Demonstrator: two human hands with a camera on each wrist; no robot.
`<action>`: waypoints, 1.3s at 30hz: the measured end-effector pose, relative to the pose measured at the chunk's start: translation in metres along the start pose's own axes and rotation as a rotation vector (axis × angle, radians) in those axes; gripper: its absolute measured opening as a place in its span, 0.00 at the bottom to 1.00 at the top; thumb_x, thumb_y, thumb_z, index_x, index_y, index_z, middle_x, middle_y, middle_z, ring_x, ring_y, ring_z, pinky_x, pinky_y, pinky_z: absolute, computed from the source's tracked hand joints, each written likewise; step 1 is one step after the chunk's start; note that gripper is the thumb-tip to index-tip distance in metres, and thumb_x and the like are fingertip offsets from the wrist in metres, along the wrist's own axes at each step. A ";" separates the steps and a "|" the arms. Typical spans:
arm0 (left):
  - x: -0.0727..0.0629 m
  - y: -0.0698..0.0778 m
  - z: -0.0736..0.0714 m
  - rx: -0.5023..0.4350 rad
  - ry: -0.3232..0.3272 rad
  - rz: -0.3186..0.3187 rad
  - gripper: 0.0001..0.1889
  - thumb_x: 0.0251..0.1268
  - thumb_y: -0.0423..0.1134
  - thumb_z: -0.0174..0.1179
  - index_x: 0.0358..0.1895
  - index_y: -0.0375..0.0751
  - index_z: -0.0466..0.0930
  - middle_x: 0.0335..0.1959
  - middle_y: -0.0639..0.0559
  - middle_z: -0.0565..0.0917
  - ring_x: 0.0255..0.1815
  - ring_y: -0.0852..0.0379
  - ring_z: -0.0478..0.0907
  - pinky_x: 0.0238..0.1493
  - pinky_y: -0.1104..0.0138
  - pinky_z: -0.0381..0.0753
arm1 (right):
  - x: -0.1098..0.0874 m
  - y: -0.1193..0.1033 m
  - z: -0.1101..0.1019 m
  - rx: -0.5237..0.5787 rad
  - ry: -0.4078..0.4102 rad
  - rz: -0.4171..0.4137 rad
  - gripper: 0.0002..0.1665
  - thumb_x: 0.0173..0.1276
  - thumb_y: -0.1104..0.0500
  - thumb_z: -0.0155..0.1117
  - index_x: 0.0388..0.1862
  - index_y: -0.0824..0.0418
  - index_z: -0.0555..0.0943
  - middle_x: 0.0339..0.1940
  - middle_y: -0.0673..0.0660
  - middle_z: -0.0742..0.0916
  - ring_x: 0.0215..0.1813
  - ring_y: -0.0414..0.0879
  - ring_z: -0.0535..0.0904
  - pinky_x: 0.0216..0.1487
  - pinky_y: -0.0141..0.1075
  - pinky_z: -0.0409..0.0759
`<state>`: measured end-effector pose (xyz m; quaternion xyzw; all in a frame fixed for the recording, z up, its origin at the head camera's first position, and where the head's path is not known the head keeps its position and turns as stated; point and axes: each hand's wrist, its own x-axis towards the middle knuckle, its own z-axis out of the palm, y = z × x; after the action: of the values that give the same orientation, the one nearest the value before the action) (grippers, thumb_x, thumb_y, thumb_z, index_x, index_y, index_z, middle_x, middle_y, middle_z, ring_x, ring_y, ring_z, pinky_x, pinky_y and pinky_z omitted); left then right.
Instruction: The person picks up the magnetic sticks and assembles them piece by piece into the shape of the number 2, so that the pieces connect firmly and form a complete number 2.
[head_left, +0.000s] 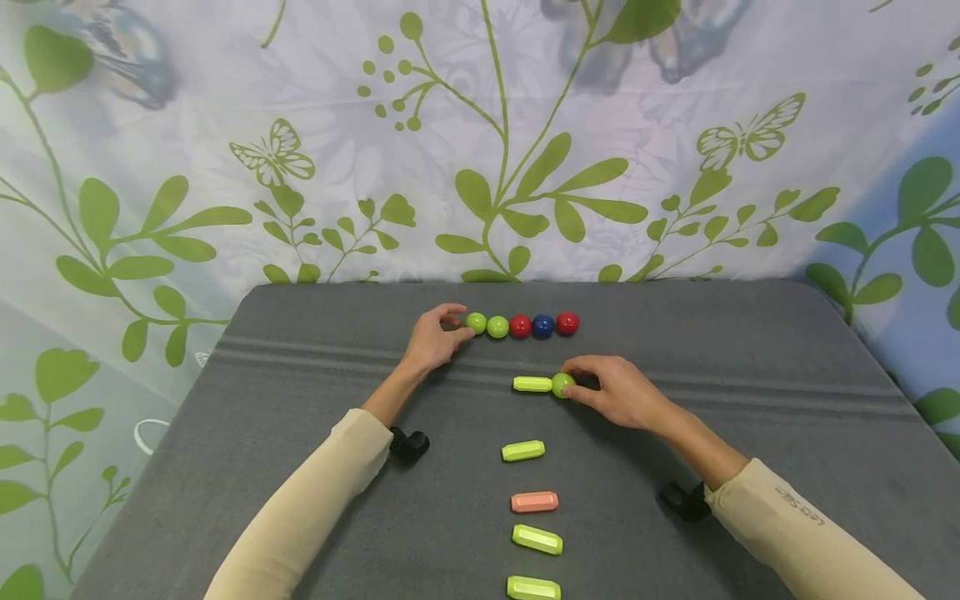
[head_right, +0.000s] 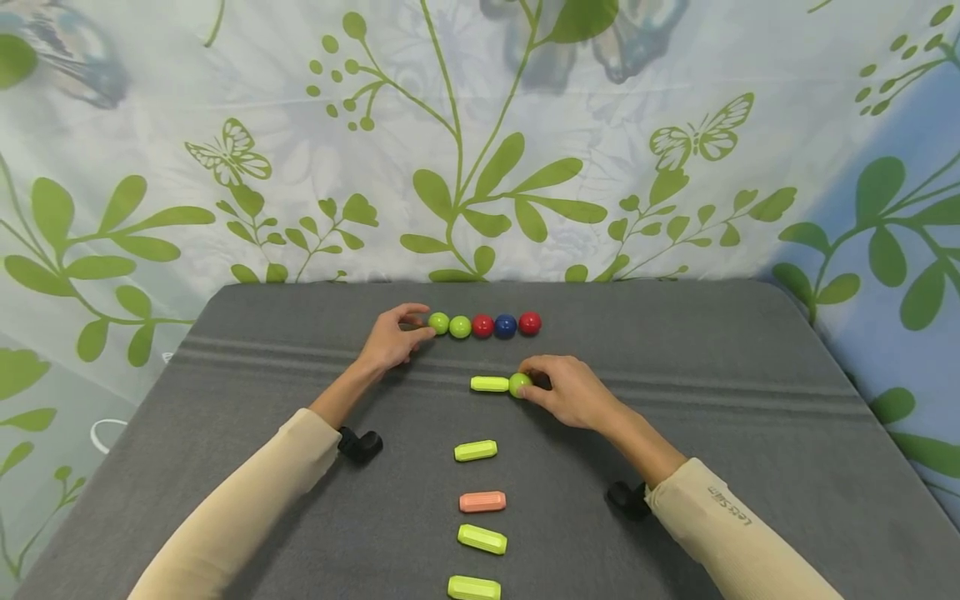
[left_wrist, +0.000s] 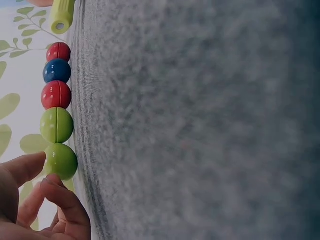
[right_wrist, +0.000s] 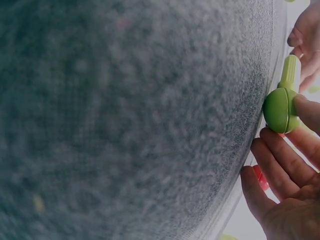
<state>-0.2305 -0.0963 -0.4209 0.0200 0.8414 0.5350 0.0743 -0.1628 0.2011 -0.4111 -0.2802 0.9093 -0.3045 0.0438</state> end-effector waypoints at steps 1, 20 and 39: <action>0.000 0.000 0.001 0.005 -0.001 -0.001 0.23 0.68 0.38 0.64 0.66 0.41 0.74 0.56 0.42 0.76 0.34 0.47 0.80 0.23 0.67 0.72 | 0.000 0.000 0.000 0.000 0.000 0.001 0.13 0.69 0.57 0.68 0.50 0.59 0.84 0.43 0.49 0.86 0.46 0.47 0.81 0.49 0.49 0.77; 0.009 0.001 0.009 0.063 -0.004 -0.016 0.23 0.67 0.38 0.65 0.64 0.44 0.76 0.56 0.42 0.77 0.36 0.50 0.80 0.26 0.67 0.75 | -0.001 0.001 0.002 -0.012 0.011 -0.017 0.12 0.69 0.56 0.67 0.49 0.59 0.84 0.42 0.48 0.85 0.44 0.45 0.80 0.46 0.48 0.77; 0.008 0.003 0.009 0.069 0.005 -0.026 0.22 0.66 0.38 0.67 0.62 0.42 0.76 0.50 0.41 0.79 0.34 0.50 0.80 0.23 0.67 0.74 | 0.001 0.001 0.000 -0.008 0.007 -0.008 0.12 0.69 0.57 0.68 0.49 0.59 0.84 0.41 0.47 0.85 0.43 0.43 0.79 0.46 0.48 0.77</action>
<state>-0.2371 -0.0858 -0.4226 0.0103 0.8596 0.5048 0.0786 -0.1640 0.2015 -0.4122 -0.2829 0.9096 -0.3018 0.0382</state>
